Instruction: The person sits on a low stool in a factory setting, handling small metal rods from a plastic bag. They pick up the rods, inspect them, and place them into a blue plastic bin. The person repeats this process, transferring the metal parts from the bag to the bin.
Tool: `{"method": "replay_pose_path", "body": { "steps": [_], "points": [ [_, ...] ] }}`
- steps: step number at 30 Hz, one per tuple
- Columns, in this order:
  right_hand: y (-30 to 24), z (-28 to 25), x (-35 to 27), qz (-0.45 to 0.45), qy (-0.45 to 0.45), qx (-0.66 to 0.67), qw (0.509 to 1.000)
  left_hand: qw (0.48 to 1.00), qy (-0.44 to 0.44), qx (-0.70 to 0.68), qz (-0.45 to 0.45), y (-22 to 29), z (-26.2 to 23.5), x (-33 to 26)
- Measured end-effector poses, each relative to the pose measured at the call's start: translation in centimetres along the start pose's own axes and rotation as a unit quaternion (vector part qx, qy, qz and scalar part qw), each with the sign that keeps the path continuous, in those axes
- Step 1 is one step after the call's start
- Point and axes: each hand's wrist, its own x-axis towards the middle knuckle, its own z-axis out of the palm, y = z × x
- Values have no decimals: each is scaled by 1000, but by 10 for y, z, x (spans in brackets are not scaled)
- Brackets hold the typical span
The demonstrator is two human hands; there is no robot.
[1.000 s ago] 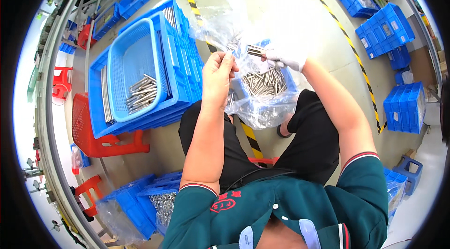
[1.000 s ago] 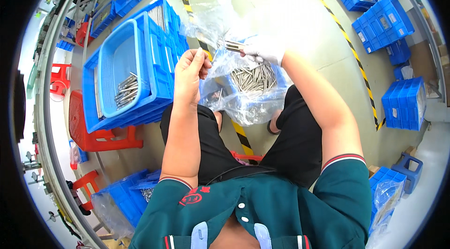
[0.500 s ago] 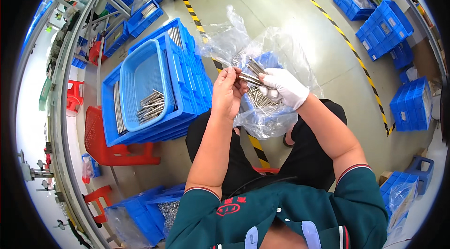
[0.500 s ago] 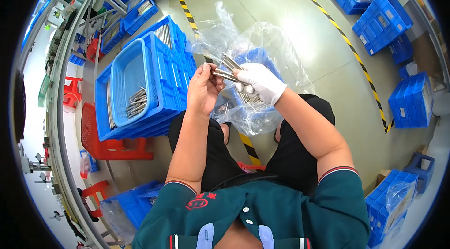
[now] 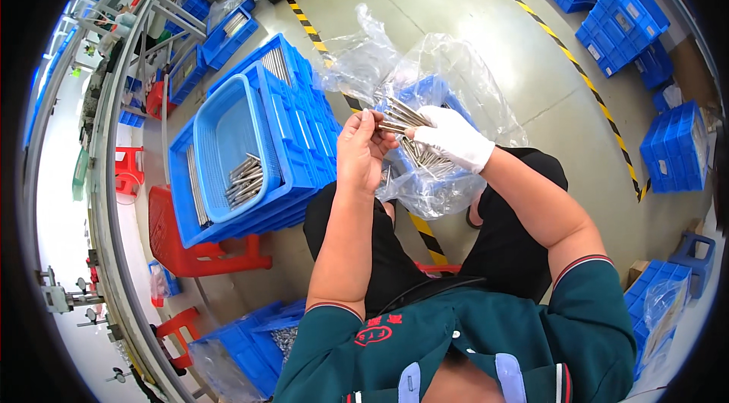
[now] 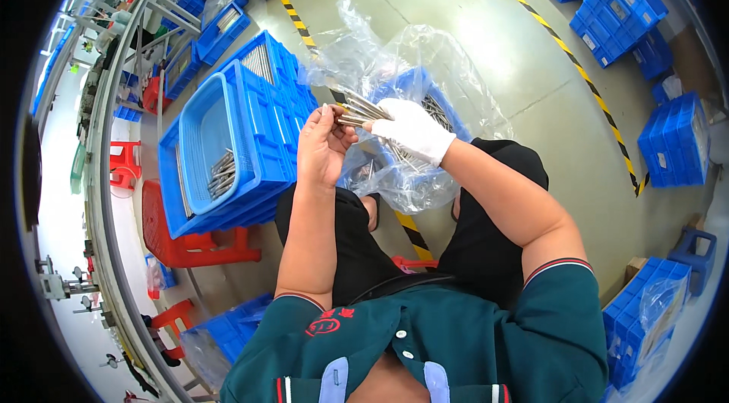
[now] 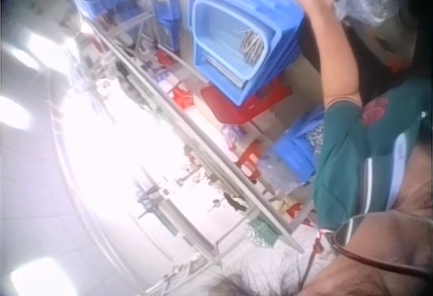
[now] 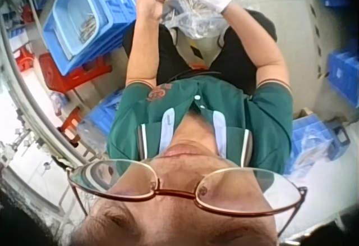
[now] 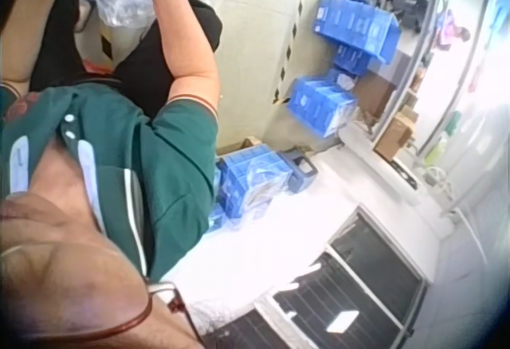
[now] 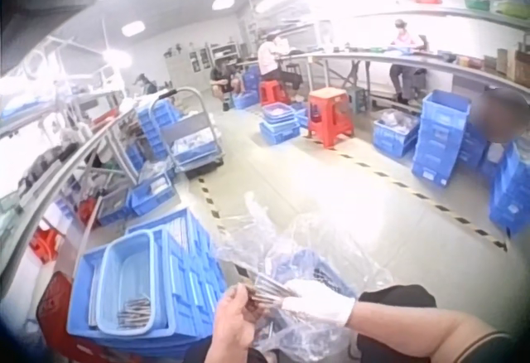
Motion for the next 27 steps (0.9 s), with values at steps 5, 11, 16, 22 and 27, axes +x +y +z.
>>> {"method": "replay_pose_path", "body": {
  "steps": [5,11,16,22,27],
  "points": [
    [-4,-1,-4,-72,66,-56,994,999,-41,-23,-27,2,-1,-3],
    [-18,-3,-11,-100,85,-105,986,997,-63,-17,-43,3,-4,-4],
    [-15,-4,-11,-121,89,-142,978,997,-58,36,-32,3,-4,-4],
    [-14,-4,-13,-146,106,-160,971,997,-67,33,-36,5,-2,-6],
    [-14,2,-15,-166,123,-145,968,998,-58,-18,-33,-5,-1,-7]
  ]
}}
